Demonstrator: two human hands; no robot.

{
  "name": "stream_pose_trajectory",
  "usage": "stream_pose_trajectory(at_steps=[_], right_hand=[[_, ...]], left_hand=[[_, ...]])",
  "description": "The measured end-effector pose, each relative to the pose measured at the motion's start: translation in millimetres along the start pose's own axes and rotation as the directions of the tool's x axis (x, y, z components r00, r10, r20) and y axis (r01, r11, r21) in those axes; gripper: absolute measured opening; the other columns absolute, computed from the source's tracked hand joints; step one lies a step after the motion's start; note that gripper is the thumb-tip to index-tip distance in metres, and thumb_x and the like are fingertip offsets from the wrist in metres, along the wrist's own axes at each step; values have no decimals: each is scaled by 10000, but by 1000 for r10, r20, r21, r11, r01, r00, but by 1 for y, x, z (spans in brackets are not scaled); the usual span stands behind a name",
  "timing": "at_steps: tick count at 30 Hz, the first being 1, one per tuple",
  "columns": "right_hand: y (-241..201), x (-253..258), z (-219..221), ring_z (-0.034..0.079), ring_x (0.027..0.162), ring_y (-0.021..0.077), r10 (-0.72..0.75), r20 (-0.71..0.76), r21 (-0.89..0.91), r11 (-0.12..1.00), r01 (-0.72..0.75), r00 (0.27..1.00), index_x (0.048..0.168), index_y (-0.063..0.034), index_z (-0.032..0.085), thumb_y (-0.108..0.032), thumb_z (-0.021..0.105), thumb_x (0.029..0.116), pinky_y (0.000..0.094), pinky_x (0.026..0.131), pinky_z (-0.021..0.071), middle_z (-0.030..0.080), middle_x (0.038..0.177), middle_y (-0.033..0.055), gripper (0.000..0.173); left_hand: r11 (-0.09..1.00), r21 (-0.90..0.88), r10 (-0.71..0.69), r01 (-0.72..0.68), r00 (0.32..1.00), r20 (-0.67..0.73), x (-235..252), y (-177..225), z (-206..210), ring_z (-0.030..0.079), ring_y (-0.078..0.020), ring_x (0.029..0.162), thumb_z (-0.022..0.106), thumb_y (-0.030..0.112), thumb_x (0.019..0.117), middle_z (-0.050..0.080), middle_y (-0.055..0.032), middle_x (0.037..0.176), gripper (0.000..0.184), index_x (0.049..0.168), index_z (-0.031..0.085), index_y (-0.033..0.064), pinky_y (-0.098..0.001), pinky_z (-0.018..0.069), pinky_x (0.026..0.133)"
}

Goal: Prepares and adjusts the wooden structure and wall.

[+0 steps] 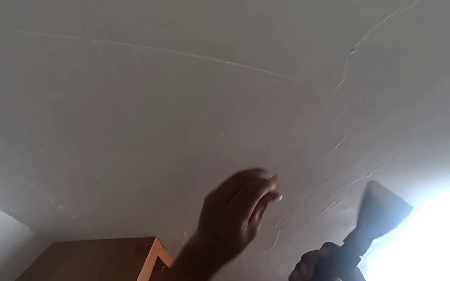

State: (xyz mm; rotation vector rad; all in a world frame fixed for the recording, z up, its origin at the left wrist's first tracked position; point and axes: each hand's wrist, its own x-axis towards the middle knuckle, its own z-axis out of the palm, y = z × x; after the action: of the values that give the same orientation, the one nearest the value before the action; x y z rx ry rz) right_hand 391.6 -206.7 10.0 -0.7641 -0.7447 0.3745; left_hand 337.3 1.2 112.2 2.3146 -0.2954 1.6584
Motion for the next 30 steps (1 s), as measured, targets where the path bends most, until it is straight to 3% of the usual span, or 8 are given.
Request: stream_pose_trajectory(at_steps=[3,7,10,14,19,23,26,30], right_hand=[[-14,27,-10,725,1063,282,-182,12,-88,979,183,983,1222,-215,621,-315,658,1001,476,958,584,744,1141,93,246],[-42,58,0,706,1140,313,-358,-116,-293,904,312,927,1171,-185,585,-301,721,957,463,985,587,730,1209,128,279],[-47,77,11,718,1112,304,-485,-185,-425,823,376,854,1217,-175,569,-378,744,934,461,916,625,721,1209,117,389],[-53,110,39,732,1057,165,-637,-141,-545,689,478,757,1203,-238,567,-453,705,937,314,857,639,733,1140,-21,368],[-50,136,54,727,1071,162,-745,26,-569,538,622,667,1190,-222,552,-389,716,951,314,874,639,725,1162,-35,335],[-54,146,65,696,1123,129,-775,147,-633,404,660,615,1220,-244,541,-367,684,979,295,910,622,686,1203,-74,307],[-62,150,72,680,1158,124,-756,229,-684,323,654,613,1221,-185,531,-305,669,998,305,979,595,687,1215,-60,288],[-57,152,66,708,1057,102,-714,292,-776,213,594,637,1200,-128,614,-291,674,1002,292,901,621,712,1159,-35,263]], left_hand=[[932,122,337,-342,939,63,60,-37,15,664,-221,1161,660,241,998,762,-51,1070,199,1084,741,81,-331,510,1017],[838,251,466,-485,875,134,74,-71,22,616,-304,1249,647,165,998,740,-47,1199,182,1140,754,127,-431,465,1091],[805,419,417,-420,903,104,66,-79,23,542,-300,1230,637,281,996,638,-47,1355,214,1189,730,296,-463,374,1010],[837,437,336,-328,940,60,71,-75,21,486,-267,1162,618,308,987,593,-68,1237,202,1136,729,387,-444,302,936],[902,353,282,-248,958,-46,69,-75,23,519,-257,1147,625,414,1001,602,-95,1198,222,1130,752,285,-432,341,974],[870,406,329,-282,943,-50,66,-78,24,514,-262,1161,637,367,995,614,-84,1208,160,1049,760,281,-436,327,989],[830,454,378,-325,925,-30,64,-81,24,527,-284,1160,635,310,990,623,-95,1231,146,1070,753,278,-455,341,981],[796,507,389,-330,921,-12,62,-81,24,515,-290,1170,611,296,1002,612,-89,1272,164,1092,746,273,-446,341,985]])
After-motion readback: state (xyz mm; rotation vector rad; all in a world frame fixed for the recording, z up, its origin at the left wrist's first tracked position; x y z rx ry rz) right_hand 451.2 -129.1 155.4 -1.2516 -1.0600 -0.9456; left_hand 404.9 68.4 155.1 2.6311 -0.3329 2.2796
